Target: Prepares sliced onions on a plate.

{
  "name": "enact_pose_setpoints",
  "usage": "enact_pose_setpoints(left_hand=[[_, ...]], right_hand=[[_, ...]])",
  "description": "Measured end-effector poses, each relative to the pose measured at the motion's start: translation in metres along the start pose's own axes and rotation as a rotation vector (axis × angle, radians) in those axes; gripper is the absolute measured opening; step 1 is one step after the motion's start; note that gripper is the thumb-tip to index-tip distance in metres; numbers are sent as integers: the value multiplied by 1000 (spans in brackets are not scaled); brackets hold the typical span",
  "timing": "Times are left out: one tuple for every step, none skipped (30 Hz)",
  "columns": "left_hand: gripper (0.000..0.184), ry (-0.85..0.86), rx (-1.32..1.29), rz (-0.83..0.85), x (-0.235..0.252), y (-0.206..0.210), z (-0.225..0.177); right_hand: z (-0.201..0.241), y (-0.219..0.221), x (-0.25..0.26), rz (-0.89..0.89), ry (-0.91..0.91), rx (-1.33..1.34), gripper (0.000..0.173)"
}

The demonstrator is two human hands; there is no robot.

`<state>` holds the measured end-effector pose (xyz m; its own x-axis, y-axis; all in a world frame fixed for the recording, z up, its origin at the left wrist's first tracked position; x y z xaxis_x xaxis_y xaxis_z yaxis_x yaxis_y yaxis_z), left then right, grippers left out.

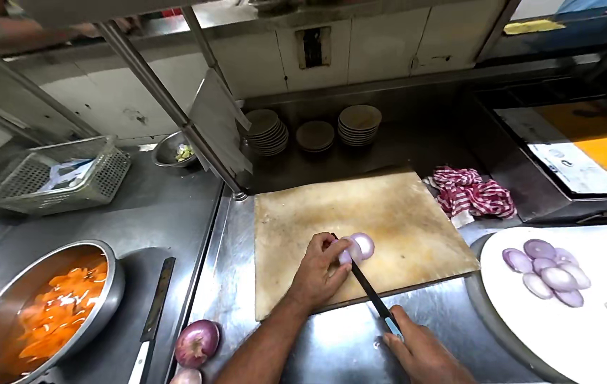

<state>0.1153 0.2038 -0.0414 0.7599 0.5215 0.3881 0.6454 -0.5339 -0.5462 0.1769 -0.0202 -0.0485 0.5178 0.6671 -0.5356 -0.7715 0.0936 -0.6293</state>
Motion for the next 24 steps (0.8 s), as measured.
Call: enact_pose_setpoints(left_hand=[[39, -7, 11, 14, 1, 1, -1], [39, -15, 22, 27, 1, 1, -1], [40, -17, 32, 36, 1, 2, -1], [40, -14, 35, 39, 2, 3, 0], [40, -14, 33, 39, 2, 3, 0], [41, -12, 27, 35, 2, 3, 0], [42, -9, 19, 29, 2, 2, 0], [45, -5, 3, 17, 1, 1, 0], [48, -5, -25, 6, 1, -1, 0], [51, -8, -64, -5, 1, -2, 0], [51, 0, -104, -23, 1, -3, 0], [50, 12, -129, -42, 0, -4, 1], [49, 16, -145, -53, 0, -4, 1], [47, 12, -154, -56, 0, -4, 1], [46, 8, -159, -56, 0, -4, 1], [45, 4, -160, -56, 0, -4, 1], [44, 2, -161, -57, 0, -4, 1], [43, -1, -163, -56, 0, -4, 2], [42, -4, -166, -53, 0, -4, 2], [42, -3, -167, -52, 0, -4, 2], [41, -2, -164, -51, 0, -4, 2], [41, -3, -160, -48, 0, -4, 2], [41, -8, -157, -45, 0, -4, 2], [41, -15, -152, -41, 0, -4, 2]], right_hand=[[0, 0, 1, -13, -8, -30, 39], [0, 1, 1, -24, -8, -60, 40], [0, 1, 1, -32, -6, -86, 40], [0, 1, 0, -38, -3, -103, 40], [0, 0, 0, -45, -3, -105, 40], [-1, 0, -1, -49, -5, -95, 40], [-2, 1, -3, -51, -7, -75, 41], [-4, 2, -5, -58, -14, -46, 41], [-5, 2, -8, -75, -26, -4, 42], [-7, 3, -10, -102, -43, 46, 42], [-8, 3, -14, -128, -54, 86, 42], [-8, 2, -18, -159, -70, 121, 42], [-7, 0, -21, -187, -89, 148, 41], [-6, -2, -25, -205, -102, 166, 41], [-3, -4, -27, -220, -114, 172, 41], [0, -6, -29, -223, -122, 169, 41], [3, -8, -31, -219, -130, 162, 40], [5, -9, -32, -212, -136, 152, 40], [6, -10, -32, -207, -139, 141, 39], [7, -10, -32, -208, -140, 128, 39], [8, -10, -32, -211, -141, 113, 40], [9, -11, -32, -217, -144, 96, 40], [10, -12, -33, -221, -146, 76, 40], [12, -12, -34, -222, -148, 56, 40]])
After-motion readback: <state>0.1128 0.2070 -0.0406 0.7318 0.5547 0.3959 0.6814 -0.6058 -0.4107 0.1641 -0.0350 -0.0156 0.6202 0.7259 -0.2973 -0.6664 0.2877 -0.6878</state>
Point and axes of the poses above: each hand's wrist, its own x-axis towards the middle knuckle, its own y-axis out of the palm, z = x × y, the point moved 6 cm from there along x, towards the middle knuckle, and after that the axes turned 10 degrees about -z, right-handed, at the moved point
